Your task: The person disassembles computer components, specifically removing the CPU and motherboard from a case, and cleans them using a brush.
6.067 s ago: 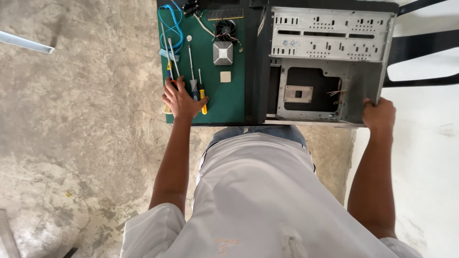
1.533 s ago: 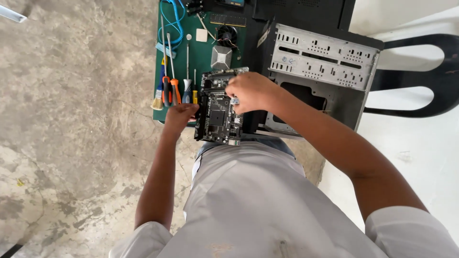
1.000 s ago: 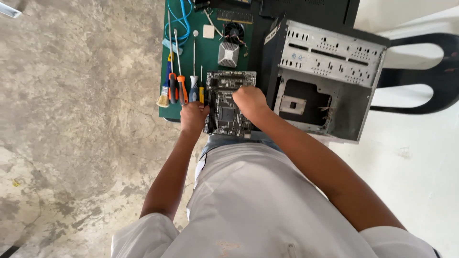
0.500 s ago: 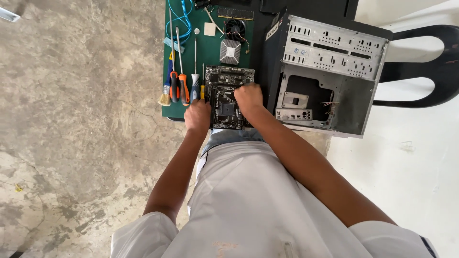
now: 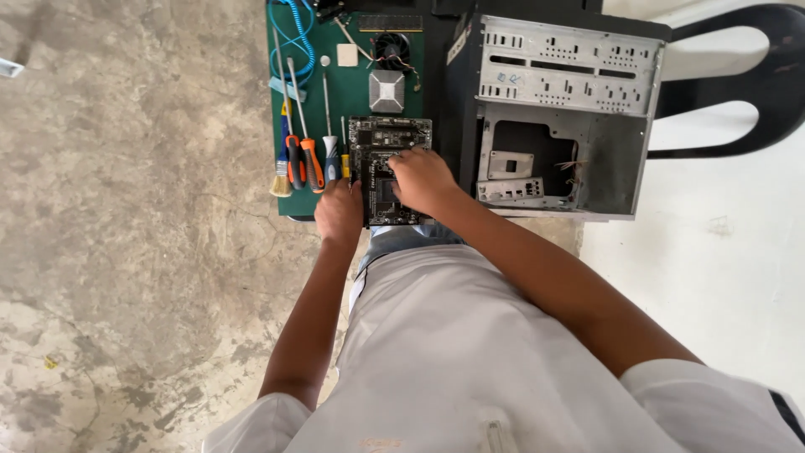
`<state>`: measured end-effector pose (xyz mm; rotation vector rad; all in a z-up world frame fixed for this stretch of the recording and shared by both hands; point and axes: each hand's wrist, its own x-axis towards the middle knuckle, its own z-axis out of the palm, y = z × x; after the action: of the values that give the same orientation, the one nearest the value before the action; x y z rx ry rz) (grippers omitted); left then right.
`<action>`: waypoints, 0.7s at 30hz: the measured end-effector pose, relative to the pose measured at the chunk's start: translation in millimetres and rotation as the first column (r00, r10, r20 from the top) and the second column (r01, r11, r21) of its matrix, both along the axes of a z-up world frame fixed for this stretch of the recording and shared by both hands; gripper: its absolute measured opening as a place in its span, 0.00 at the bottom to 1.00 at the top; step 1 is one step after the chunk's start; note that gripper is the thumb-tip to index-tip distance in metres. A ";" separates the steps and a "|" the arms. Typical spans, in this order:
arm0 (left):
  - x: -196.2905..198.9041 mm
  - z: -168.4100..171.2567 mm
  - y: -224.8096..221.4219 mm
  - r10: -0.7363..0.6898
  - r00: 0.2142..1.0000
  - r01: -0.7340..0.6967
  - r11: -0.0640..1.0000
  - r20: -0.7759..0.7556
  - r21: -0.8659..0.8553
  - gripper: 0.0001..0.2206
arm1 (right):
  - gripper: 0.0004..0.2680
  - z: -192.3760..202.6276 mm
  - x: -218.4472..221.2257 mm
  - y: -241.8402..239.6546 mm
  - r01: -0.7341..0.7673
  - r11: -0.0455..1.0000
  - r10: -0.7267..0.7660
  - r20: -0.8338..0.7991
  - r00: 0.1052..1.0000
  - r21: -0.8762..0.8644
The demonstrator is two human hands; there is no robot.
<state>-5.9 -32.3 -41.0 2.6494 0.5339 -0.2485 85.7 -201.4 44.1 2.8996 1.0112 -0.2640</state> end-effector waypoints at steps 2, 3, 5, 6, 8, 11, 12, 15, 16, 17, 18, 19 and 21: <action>-8.3 21.7 2.4 -0.002 0.995 0.008 0.998 0.098 -0.060 0.11 | 0.02 95.5 -1.6 -12.3 0.167 0.679 0.070 -0.290 0.954 0.715; -14.5 21.9 0.7 -0.011 0.995 0.017 0.998 0.098 -0.056 0.11 | 0.02 97.4 -1.5 -41.3 0.173 0.674 0.064 -0.290 0.955 0.718; -24.6 22.4 -6.2 -0.047 0.987 0.063 0.993 0.156 -0.099 0.07 | 0.03 101.5 -1.0 -103.1 0.463 0.508 -0.168 -0.443 0.881 0.727; -26.4 34.6 -11.3 -0.056 0.985 0.072 0.993 0.161 -0.096 0.07 | 0.03 86.5 6.6 -135.5 0.463 0.502 -0.175 -0.439 0.881 0.730; -31.6 58.3 -23.2 -0.122 0.976 0.140 0.986 0.180 -0.092 0.08 | 0.05 54.9 24.0 -200.6 0.738 0.590 -0.478 -0.596 0.646 0.327; -25.0 51.3 -46.6 -0.193 0.955 0.203 0.979 0.227 -0.023 0.07 | 0.24 16.9 36.2 -249.8 0.575 0.789 -0.575 -0.590 0.567 -0.217; -20.5 60.9 -53.7 -0.192 0.956 0.201 0.979 0.220 -0.018 0.07 | 0.24 16.3 37.8 -246.1 0.572 0.792 -0.570 -0.597 0.565 -0.216; 6.2 96.2 -76.0 -0.158 0.941 0.191 0.978 0.300 -0.084 0.05 | 0.28 25.3 47.7 -232.6 0.428 0.871 -0.463 -0.700 0.544 -0.243; 16.0 110.4 -83.0 -0.164 0.925 0.209 0.973 0.342 -0.100 0.05 | 0.27 31.6 48.7 -225.0 0.329 0.899 -0.437 -0.657 0.614 -0.290; 24.7 124.4 -93.1 -0.166 0.908 0.228 0.966 0.384 -0.123 0.04 | 0.26 40.1 48.7 -220.4 0.229 0.910 -0.404 -0.612 0.680 -0.347; 26.9 128.4 -104.2 -0.169 0.910 0.231 0.965 0.379 -0.125 0.04 | 0.26 25.0 44.8 -228.9 0.230 0.909 -0.407 -0.615 0.675 -0.349; 35.1 131.6 -113.1 -0.196 0.880 0.283 0.948 0.434 -0.146 0.04 | 0.24 9.0 47.6 -234.9 0.206 0.924 -0.374 -0.649 0.662 -0.322; 50.2 140.3 -128.9 -0.222 0.846 0.336 0.928 0.485 -0.160 0.04 | 0.22 -3.0 52.0 -240.2 0.183 0.939 -0.338 -0.684 0.647 -0.291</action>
<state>44.4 -161.2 99.3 2.4174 -0.0444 0.2223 137.8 -441.5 41.1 2.7389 0.5208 -1.5451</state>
